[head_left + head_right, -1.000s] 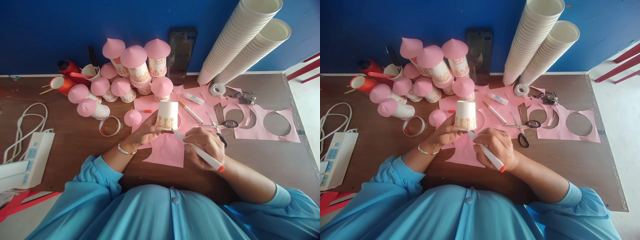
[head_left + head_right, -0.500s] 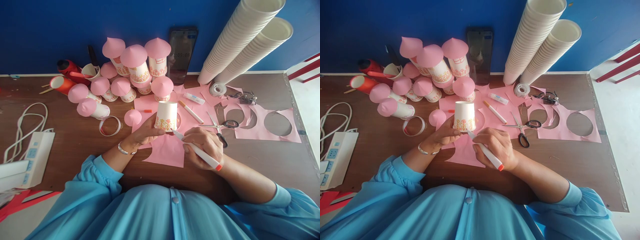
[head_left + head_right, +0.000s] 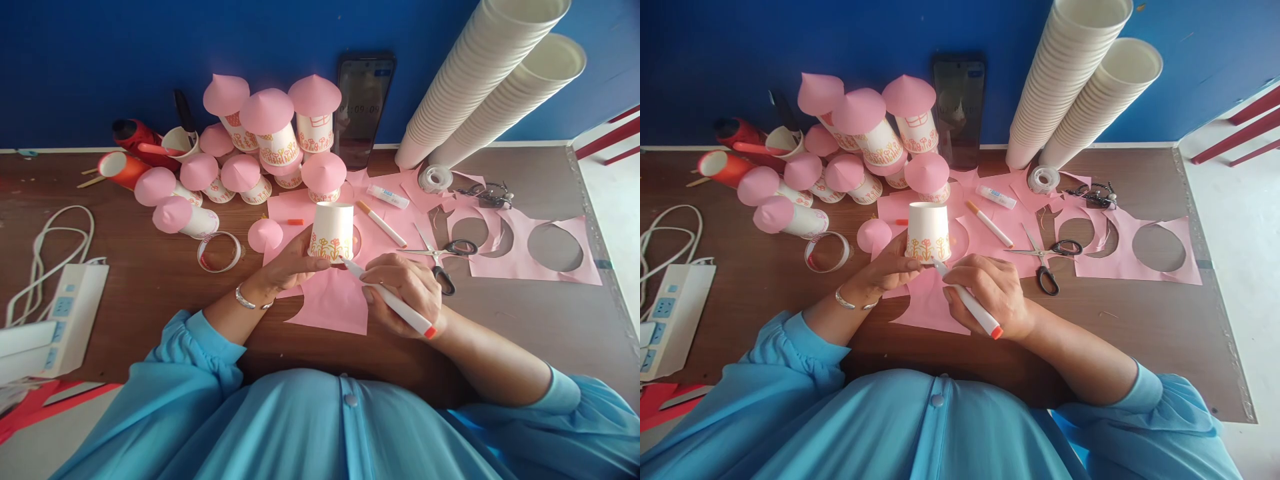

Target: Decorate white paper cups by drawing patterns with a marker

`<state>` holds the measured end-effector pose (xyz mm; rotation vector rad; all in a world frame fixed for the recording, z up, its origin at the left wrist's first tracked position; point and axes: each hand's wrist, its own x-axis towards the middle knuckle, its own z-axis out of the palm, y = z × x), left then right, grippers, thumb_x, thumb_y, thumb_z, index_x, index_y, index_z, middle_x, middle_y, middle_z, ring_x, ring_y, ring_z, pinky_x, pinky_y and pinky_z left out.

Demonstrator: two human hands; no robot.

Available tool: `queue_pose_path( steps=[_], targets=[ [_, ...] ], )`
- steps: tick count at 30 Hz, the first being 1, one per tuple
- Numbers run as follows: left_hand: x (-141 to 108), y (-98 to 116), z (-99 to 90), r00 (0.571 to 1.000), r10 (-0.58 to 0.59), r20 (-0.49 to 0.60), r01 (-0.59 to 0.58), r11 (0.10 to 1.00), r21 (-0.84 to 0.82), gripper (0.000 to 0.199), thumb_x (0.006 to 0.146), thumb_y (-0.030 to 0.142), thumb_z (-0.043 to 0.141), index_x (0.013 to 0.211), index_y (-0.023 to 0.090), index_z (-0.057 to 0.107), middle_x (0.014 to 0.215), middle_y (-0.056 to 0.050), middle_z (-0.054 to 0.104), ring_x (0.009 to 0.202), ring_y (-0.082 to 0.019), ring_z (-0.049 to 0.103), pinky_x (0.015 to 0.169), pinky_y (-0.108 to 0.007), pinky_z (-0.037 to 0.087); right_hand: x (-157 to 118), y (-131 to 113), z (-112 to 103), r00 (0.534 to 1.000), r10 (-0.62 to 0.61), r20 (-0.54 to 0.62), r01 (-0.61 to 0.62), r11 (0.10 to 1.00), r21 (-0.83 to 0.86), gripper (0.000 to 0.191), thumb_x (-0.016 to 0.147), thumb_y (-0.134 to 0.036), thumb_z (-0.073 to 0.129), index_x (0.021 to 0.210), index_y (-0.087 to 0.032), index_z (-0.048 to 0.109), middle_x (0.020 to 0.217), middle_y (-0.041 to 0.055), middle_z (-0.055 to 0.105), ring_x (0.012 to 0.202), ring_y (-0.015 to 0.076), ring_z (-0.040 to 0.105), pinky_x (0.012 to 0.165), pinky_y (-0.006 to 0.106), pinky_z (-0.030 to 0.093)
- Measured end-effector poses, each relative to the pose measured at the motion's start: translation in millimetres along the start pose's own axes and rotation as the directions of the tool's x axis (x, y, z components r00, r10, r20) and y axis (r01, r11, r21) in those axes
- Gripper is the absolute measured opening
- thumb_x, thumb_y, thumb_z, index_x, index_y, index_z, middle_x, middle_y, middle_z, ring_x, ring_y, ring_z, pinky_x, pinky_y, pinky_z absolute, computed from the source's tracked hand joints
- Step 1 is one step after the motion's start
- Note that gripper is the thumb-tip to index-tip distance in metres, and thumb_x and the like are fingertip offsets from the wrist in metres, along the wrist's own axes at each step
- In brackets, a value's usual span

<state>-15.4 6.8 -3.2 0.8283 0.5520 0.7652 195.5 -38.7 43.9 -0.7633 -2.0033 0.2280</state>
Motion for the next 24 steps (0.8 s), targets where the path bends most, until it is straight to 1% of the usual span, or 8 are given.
queue_pose_path(
  steps=[6,9,15,19,24],
  targets=[
    [0.0,0.8,-0.6,1.000,-0.006,-0.014,0.006,1.000,0.007,0.053,0.071,0.025,0.085,0.120,0.021,0.064,0.104,-0.007,0.072,0.096,-0.022,0.069,0.084,-0.035,0.056,2.0,-2.2,-1.9,0.999,0.020,0.035,-0.020,1.000,0.014,0.016,0.086,-0.009,0.056,0.099,-0.019,0.056,0.069,0.0002,0.062,0.059,0.0139,0.064,0.051,0.024,0.053],
    [0.0,-0.1,-1.2,1.000,-0.004,-0.014,0.005,1.000,0.007,0.050,0.071,0.024,0.085,0.117,0.021,0.065,0.102,-0.006,0.072,0.094,-0.021,0.068,0.082,-0.033,0.055,2.5,-3.1,-2.5,0.999,0.025,0.027,-0.026,0.999,0.021,0.015,0.086,-0.009,0.055,0.098,-0.018,0.056,0.069,0.0009,0.062,0.059,0.0140,0.064,0.051,0.024,0.052],
    [-0.9,-1.3,-0.4,1.000,0.011,-0.012,-0.011,1.000,-0.013,0.054,0.074,0.022,0.083,0.124,0.023,0.064,0.104,-0.005,0.072,0.095,-0.018,0.067,0.084,-0.031,0.055,2.2,-1.8,-2.1,1.000,0.019,-0.009,-0.019,1.000,0.012,0.017,0.086,-0.008,0.056,0.100,-0.018,0.056,0.070,0.0016,0.062,0.060,0.0144,0.064,0.051,0.025,0.054],
    [-1.0,-1.8,-1.0,1.000,0.007,-0.024,-0.007,1.000,-0.013,0.056,0.073,0.024,0.084,0.125,0.023,0.064,0.104,-0.005,0.072,0.095,-0.019,0.068,0.084,-0.032,0.055,1.9,-0.3,-1.8,1.000,0.019,0.003,-0.019,1.000,-0.011,0.017,0.086,-0.009,0.057,0.100,-0.018,0.056,0.071,0.0018,0.063,0.062,0.0149,0.066,0.052,0.025,0.055],
    [0.1,-0.6,-1.5,0.999,-0.006,-0.041,0.005,1.000,-0.007,0.057,0.070,0.025,0.086,0.123,0.022,0.065,0.101,-0.005,0.073,0.092,-0.020,0.069,0.081,-0.032,0.054,1.9,-1.4,-2.1,0.999,0.019,0.031,-0.019,1.000,0.009,0.018,0.084,-0.008,0.057,0.098,-0.019,0.056,0.068,0.0001,0.063,0.058,0.0148,0.064,0.051,0.025,0.054]
  ],
)
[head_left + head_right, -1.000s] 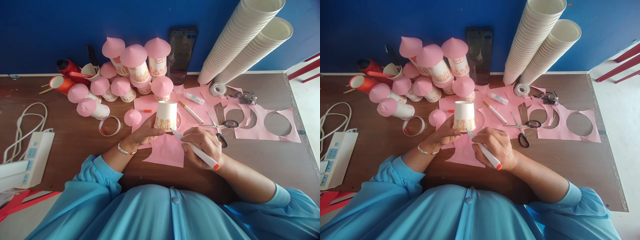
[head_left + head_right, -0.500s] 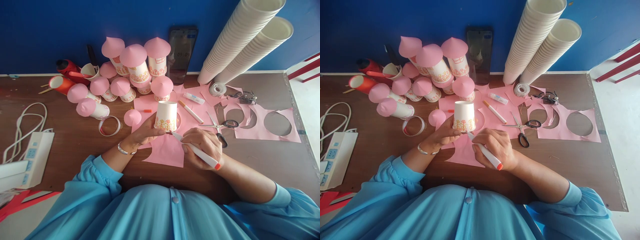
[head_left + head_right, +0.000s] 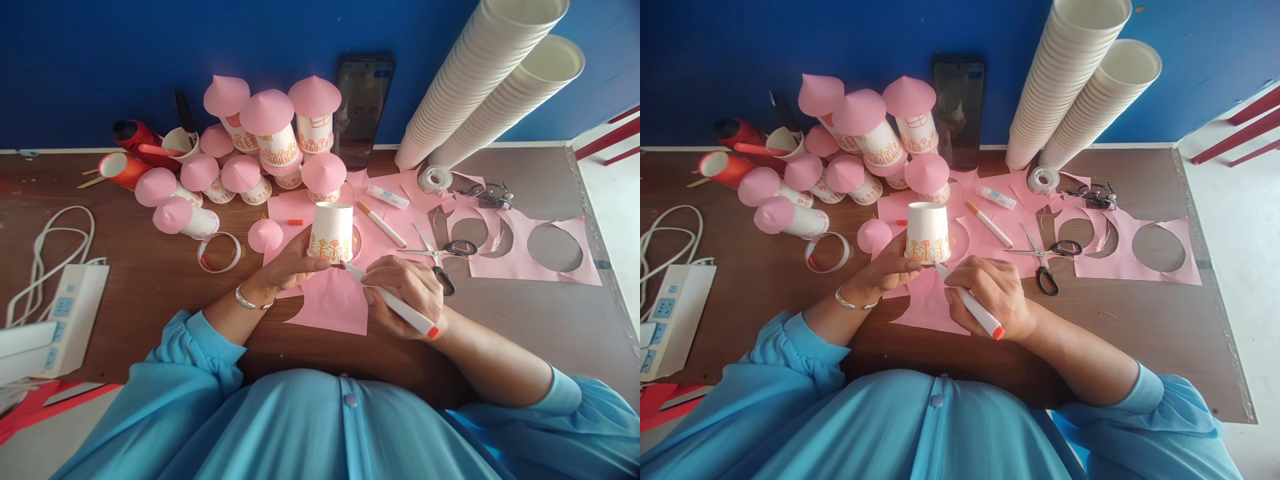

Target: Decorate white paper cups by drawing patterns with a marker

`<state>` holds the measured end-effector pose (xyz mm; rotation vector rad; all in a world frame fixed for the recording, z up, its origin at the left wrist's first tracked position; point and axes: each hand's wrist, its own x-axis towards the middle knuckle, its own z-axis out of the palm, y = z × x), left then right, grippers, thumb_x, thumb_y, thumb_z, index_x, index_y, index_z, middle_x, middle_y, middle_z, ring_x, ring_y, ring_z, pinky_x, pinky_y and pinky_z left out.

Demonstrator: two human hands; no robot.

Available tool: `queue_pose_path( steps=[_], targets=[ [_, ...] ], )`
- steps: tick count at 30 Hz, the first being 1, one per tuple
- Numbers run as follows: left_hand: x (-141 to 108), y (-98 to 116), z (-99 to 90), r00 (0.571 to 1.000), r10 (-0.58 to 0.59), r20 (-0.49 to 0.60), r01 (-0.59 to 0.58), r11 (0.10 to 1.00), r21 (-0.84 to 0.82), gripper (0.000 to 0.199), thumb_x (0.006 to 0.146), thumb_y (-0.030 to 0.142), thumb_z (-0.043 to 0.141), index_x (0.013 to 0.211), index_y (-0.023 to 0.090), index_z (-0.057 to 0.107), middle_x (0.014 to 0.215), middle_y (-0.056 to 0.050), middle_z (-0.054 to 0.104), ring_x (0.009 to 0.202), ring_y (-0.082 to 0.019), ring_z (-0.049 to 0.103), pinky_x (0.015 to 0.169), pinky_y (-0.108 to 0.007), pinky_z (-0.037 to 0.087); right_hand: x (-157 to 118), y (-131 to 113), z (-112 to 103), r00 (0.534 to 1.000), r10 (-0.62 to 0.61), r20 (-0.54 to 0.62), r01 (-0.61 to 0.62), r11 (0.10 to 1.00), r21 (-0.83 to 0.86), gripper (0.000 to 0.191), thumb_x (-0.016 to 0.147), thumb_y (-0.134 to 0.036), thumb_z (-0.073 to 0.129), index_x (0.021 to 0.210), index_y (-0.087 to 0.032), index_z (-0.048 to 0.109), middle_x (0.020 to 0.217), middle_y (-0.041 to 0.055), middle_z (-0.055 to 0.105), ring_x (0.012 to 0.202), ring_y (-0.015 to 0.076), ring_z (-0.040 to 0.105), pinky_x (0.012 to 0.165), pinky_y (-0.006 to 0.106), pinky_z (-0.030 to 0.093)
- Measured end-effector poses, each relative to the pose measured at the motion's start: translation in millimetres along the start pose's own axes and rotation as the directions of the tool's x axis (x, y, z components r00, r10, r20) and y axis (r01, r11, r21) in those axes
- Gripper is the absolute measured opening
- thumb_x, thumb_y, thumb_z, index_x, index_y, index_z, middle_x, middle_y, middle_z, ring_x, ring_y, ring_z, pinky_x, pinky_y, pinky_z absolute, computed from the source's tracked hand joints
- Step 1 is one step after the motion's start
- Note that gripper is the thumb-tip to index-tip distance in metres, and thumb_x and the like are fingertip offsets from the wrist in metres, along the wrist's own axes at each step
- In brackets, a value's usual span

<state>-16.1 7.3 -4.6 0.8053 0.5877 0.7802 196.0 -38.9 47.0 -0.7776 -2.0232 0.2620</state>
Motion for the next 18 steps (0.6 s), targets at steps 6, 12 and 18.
queue_pose_path(
  steps=[6,12,18],
  targets=[
    [-1.2,0.1,0.6,1.000,0.000,-0.011,0.000,1.000,0.017,0.060,0.070,0.028,0.085,0.126,0.021,0.064,0.105,-0.008,0.074,0.097,-0.023,0.070,0.084,-0.035,0.056,1.1,-0.7,-1.0,0.999,-0.007,-0.037,0.007,1.000,0.007,0.017,0.085,-0.008,0.056,0.099,-0.018,0.056,0.069,0.0016,0.062,0.058,0.0144,0.063,0.050,0.025,0.054],
    [-2.2,-2.4,-2.5,1.000,0.005,-0.016,-0.004,1.000,0.020,0.059,0.072,0.026,0.085,0.127,0.022,0.064,0.102,-0.006,0.073,0.093,-0.021,0.070,0.083,-0.034,0.056,1.4,1.1,-1.6,0.999,-0.005,-0.034,0.004,1.000,-0.021,0.017,0.084,-0.008,0.058,0.098,-0.018,0.056,0.071,0.0021,0.063,0.060,0.0147,0.065,0.051,0.025,0.055],
    [-1.6,-1.7,-2.3,1.000,0.015,-0.016,-0.015,1.000,0.007,0.059,0.071,0.026,0.086,0.126,0.022,0.065,0.104,-0.006,0.074,0.095,-0.020,0.069,0.083,-0.032,0.055,1.0,-0.1,-1.1,1.000,0.010,-0.023,-0.010,1.000,-0.018,0.018,0.084,-0.009,0.056,0.097,-0.021,0.055,0.067,-0.0018,0.061,0.056,0.0129,0.063,0.050,0.023,0.052]
  ],
)
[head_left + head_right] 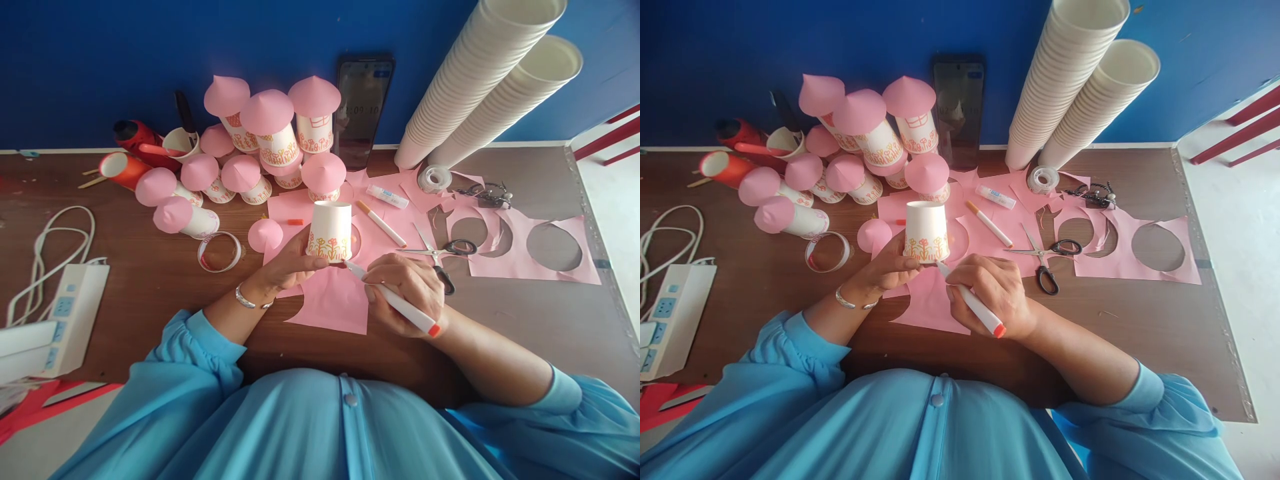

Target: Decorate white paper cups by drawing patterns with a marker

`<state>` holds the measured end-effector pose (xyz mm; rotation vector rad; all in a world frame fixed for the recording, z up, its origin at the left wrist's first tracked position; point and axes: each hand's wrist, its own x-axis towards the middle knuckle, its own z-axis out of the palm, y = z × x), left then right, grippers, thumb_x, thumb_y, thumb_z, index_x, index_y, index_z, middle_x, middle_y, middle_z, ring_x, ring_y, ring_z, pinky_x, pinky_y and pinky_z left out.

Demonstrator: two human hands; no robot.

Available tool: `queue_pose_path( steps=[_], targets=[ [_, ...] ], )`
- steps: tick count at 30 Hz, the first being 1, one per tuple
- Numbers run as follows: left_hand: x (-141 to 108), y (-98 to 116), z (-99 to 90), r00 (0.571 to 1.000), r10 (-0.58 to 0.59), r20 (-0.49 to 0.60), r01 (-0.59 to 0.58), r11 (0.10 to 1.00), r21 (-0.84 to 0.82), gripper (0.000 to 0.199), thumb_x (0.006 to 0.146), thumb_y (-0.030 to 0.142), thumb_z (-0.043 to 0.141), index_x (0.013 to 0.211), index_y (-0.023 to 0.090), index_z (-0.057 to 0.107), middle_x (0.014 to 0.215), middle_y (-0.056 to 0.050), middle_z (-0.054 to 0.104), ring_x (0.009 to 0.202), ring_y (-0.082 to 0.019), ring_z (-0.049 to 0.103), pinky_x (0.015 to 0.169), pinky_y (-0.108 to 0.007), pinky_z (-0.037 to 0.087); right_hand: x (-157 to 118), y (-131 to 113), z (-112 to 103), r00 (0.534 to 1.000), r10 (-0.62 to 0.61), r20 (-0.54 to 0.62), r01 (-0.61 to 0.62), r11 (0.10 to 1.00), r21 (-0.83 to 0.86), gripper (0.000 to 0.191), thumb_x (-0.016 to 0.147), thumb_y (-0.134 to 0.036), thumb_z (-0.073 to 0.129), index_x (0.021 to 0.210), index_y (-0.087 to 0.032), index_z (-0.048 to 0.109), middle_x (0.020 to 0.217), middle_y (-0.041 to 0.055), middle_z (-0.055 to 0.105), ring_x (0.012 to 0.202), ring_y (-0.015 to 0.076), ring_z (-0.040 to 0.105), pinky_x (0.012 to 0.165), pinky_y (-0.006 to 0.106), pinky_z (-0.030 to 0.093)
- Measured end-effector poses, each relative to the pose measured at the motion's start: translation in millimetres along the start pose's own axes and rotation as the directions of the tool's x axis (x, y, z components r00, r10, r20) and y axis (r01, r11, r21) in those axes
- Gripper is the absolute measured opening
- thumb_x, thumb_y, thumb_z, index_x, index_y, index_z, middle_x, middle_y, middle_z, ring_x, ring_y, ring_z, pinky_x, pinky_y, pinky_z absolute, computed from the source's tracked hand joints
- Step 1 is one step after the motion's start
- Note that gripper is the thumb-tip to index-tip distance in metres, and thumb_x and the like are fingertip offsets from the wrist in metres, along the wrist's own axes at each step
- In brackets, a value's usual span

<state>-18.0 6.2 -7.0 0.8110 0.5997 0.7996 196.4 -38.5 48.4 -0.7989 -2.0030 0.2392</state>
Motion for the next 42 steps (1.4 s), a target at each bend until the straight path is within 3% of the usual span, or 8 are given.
queue_pose_path(
  steps=[8,16,19,26,36,42],
  targets=[
    [0.1,2.0,3.7,1.000,-0.017,0.012,0.017,1.000,0.001,0.058,0.070,0.029,0.086,0.124,0.023,0.065,0.104,-0.006,0.073,0.097,-0.021,0.070,0.084,-0.034,0.056,0.3,-2.0,-1.4,1.000,-0.008,-0.022,0.008,1.000,0.020,0.020,0.083,-0.008,0.056,0.100,-0.019,0.057,0.068,0.0010,0.063,0.057,0.0143,0.064,0.050,0.024,0.053],
    [1.1,5.5,3.5,0.995,-0.045,0.084,0.051,0.996,-0.071,0.048,0.079,0.030,0.077,0.125,0.022,0.065,0.112,-0.009,0.073,0.099,-0.023,0.071,0.086,-0.035,0.058,-0.3,-2.3,-2.3,0.999,-0.024,-0.034,0.025,0.999,0.045,0.020,0.085,-0.010,0.057,0.102,-0.019,0.056,0.071,0.0012,0.062,0.057,0.0145,0.063,0.049,0.025,0.053],
    [1.3,3.6,1.3,0.994,-0.033,0.101,0.038,0.998,-0.052,0.052,0.075,0.028,0.081,0.125,0.023,0.065,0.112,-0.008,0.073,0.101,-0.022,0.070,0.084,-0.033,0.058,-0.2,-1.8,-2.0,0.999,-0.030,-0.029,0.031,0.998,0.054,0.021,0.084,-0.009,0.058,0.103,-0.018,0.057,0.071,0.0014,0.061,0.058,0.0146,0.063,0.049,0.025,0.053],
    [3.2,-0.3,-2.5,0.995,-0.050,0.082,0.049,0.999,0.018,0.053,0.067,0.027,0.088,0.115,0.021,0.067,0.106,-0.008,0.072,0.087,-0.019,0.068,0.071,-0.030,0.058,-0.1,-0.9,-1.5,1.000,-0.027,-0.009,0.028,0.999,0.039,0.020,0.085,-0.010,0.058,0.103,-0.019,0.056,0.071,0.0016,0.063,0.059,0.0154,0.065,0.050,0.026,0.055],
    [2.0,1.0,-2.2,0.997,-0.031,0.069,0.029,0.999,0.030,0.051,0.071,0.024,0.085,0.119,0.021,0.067,0.111,-0.008,0.072,0.095,-0.021,0.068,0.082,-0.033,0.058,-0.8,0.4,1.6,0.999,-0.035,-0.022,0.036,0.998,0.047,0.018,0.085,-0.008,0.058,0.100,-0.018,0.057,0.070,0.0012,0.062,0.060,0.0152,0.064,0.051,0.026,0.055],
    [2.5,0.2,-2.0,0.998,-0.024,0.061,0.023,0.999,0.029,0.050,0.070,0.025,0.085,0.116,0.021,0.066,0.108,-0.008,0.072,0.094,-0.022,0.069,0.080,-0.034,0.058,-1.6,0.9,1.6,0.999,-0.035,-0.022,0.035,0.999,0.036,0.017,0.083,-0.007,0.059,0.098,-0.016,0.058,0.071,0.0024,0.062,0.061,0.0153,0.065,0.052,0.026,0.055]
  ],
)
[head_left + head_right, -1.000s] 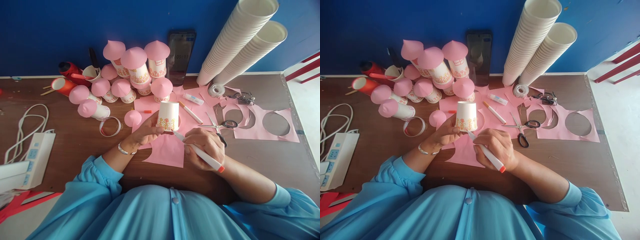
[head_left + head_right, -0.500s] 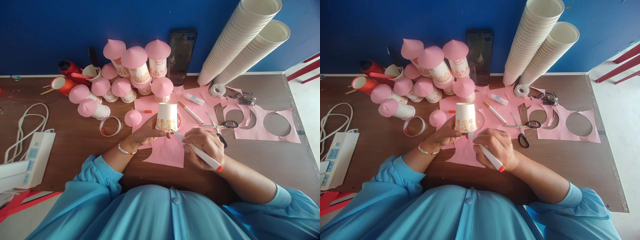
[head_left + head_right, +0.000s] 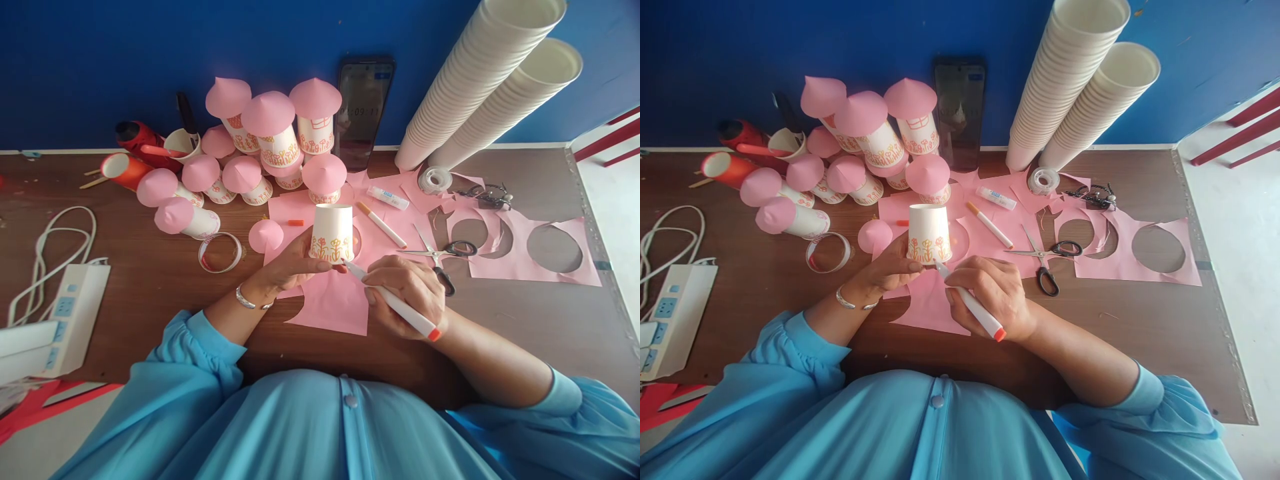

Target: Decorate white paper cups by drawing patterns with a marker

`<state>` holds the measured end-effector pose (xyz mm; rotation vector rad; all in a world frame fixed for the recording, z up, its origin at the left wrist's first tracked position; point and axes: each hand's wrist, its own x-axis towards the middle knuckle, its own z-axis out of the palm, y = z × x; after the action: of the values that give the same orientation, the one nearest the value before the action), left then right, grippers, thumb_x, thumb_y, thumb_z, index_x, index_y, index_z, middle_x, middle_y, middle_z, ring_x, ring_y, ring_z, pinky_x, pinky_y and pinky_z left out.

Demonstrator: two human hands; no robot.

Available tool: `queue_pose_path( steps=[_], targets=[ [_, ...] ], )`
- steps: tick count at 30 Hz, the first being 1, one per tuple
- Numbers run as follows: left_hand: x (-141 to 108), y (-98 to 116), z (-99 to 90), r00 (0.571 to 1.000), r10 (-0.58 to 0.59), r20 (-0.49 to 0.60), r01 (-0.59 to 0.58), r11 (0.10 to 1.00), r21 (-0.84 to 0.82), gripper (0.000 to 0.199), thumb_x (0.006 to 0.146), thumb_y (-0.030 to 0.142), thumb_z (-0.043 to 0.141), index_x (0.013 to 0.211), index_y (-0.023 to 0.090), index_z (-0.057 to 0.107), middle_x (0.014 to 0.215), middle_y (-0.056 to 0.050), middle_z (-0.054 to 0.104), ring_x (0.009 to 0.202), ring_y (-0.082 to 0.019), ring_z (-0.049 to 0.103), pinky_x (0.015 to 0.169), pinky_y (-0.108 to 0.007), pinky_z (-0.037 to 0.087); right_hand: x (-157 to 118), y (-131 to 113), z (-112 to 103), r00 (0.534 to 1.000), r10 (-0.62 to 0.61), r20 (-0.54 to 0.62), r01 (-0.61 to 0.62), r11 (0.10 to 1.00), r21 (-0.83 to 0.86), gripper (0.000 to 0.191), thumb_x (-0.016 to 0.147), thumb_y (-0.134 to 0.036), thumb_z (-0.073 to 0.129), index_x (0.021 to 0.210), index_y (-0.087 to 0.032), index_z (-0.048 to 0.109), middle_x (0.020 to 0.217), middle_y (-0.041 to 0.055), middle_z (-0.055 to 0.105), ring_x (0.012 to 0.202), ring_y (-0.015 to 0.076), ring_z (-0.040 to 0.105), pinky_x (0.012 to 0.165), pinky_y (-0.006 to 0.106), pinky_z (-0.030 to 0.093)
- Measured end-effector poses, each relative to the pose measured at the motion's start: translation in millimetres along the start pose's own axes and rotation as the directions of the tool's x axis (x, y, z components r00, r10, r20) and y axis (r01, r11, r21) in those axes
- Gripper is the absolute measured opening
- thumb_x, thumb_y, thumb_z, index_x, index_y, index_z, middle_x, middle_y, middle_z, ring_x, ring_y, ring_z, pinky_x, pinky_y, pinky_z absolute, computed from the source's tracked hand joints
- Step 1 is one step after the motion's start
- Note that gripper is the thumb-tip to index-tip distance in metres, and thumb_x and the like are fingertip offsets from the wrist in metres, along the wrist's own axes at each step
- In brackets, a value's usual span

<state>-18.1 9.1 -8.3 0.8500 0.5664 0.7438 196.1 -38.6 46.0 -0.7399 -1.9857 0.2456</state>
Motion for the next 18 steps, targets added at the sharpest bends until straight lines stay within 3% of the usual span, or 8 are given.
queue_pose_path(
  steps=[13,18],
  targets=[
    [0.5,1.0,1.7,1.000,0.013,0.020,-0.012,1.000,-0.028,0.046,0.071,0.022,0.085,0.114,0.020,0.068,0.099,-0.005,0.072,0.088,-0.018,0.067,0.077,-0.029,0.055,2.0,-2.9,-1.6,0.998,0.036,0.058,-0.035,0.999,-0.017,0.016,0.085,-0.008,0.056,0.096,-0.019,0.055,0.068,-0.0008,0.061,0.057,0.0137,0.062,0.051,0.024,0.051],
    [0.6,0.5,1.0,0.999,0.016,0.033,-0.015,0.999,-0.031,0.047,0.072,0.022,0.084,0.115,0.022,0.067,0.104,-0.005,0.072,0.091,-0.018,0.068,0.080,-0.030,0.055,1.6,-2.1,-1.6,1.000,0.013,0.003,-0.013,1.000,-0.016,0.018,0.085,-0.006,0.056,0.098,-0.018,0.055,0.068,0.0008,0.062,0.057,0.0142,0.063,0.050,0.025,0.051]
  ],
)
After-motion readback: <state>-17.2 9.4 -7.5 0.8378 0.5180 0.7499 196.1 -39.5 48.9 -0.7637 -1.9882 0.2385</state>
